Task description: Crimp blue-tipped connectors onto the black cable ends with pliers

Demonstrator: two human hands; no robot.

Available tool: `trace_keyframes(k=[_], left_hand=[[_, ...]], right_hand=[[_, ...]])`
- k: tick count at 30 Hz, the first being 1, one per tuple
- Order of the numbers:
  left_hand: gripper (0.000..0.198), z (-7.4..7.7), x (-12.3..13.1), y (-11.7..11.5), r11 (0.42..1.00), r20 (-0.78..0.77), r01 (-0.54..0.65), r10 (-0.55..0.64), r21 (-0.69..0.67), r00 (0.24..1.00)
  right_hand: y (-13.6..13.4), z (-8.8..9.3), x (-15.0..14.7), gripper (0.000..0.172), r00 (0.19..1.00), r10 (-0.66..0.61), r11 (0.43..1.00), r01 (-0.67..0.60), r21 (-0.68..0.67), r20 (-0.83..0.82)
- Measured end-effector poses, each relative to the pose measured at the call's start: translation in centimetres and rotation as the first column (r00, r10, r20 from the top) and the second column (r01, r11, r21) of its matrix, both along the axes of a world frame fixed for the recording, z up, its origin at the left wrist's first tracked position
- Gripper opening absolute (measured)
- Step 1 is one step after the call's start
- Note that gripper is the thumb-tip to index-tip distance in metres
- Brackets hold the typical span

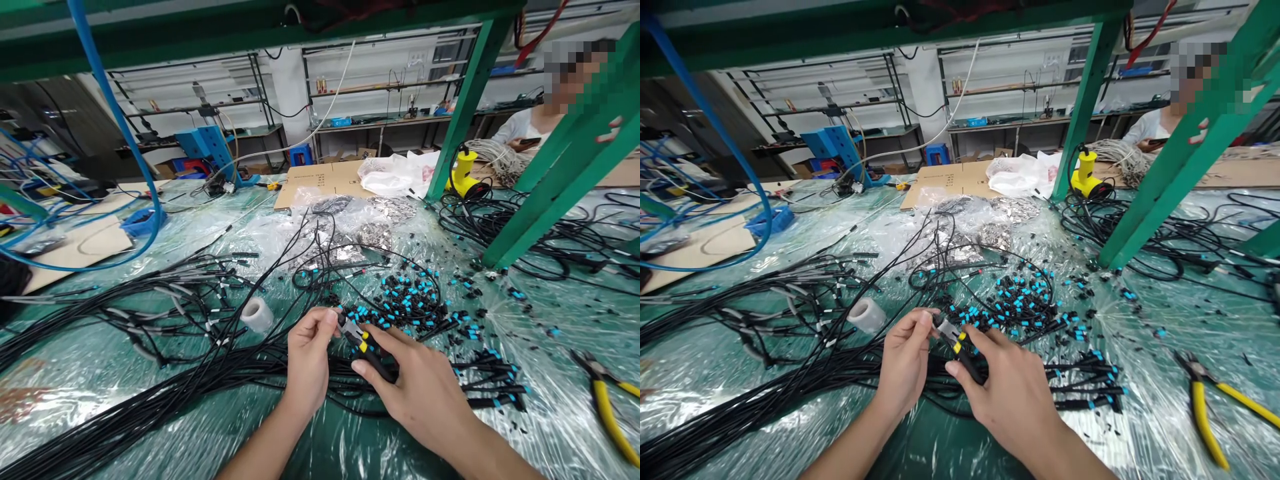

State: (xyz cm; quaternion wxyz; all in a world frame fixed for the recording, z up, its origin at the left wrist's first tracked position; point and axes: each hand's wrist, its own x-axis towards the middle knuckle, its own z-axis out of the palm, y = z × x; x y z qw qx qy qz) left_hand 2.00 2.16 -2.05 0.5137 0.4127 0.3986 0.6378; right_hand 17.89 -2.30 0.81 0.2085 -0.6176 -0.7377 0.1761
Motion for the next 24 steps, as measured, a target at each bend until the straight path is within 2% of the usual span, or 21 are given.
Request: trace_keyframes(k=[7, 12, 18, 22, 24], left_hand=[[0.021, -0.2, -0.2, 0.0, 0.997, -0.056, -0.049, 0.052, 0.061, 0.997], [0.021, 0.1, -0.4, 0.2, 0.998, -0.091, -0.017, 0.023, 0.065, 0.996], [0.022, 0.6, -0.3, 0.4, 0.998, 0.007, 0.064, -0.064, 0.014, 0.998], [0.025, 0.8, -0.2, 0.3, 0.992, 0.105, 0.118, -0.113, -0.040, 0.988], [0.026, 0.9, -0.1, 0.2, 0.989, 0.150, 0.130, -0.119, -0.065, 0.982]], right_hand=[[-0.2, 0.9, -0.6, 0.038, 0.987, 0.028, 0.997, -0.040, -0.071, -0.158], [-0.3, 1.2, -0.8, 0.027, 0.942, 0.037, 0.976, -0.105, -0.188, -0.335], [-0.1, 1.3, -0.5, 0.034, 0.760, 0.007, 0.899, -0.290, -0.329, -0.650], [0.2, 0.9, -0.1, 0.040, 0.614, -0.062, 0.806, -0.434, -0.403, -0.787], [0.2, 0.7, 0.0, 0.043, 0.552, -0.081, 0.782, -0.482, -0.396, -0.830]])
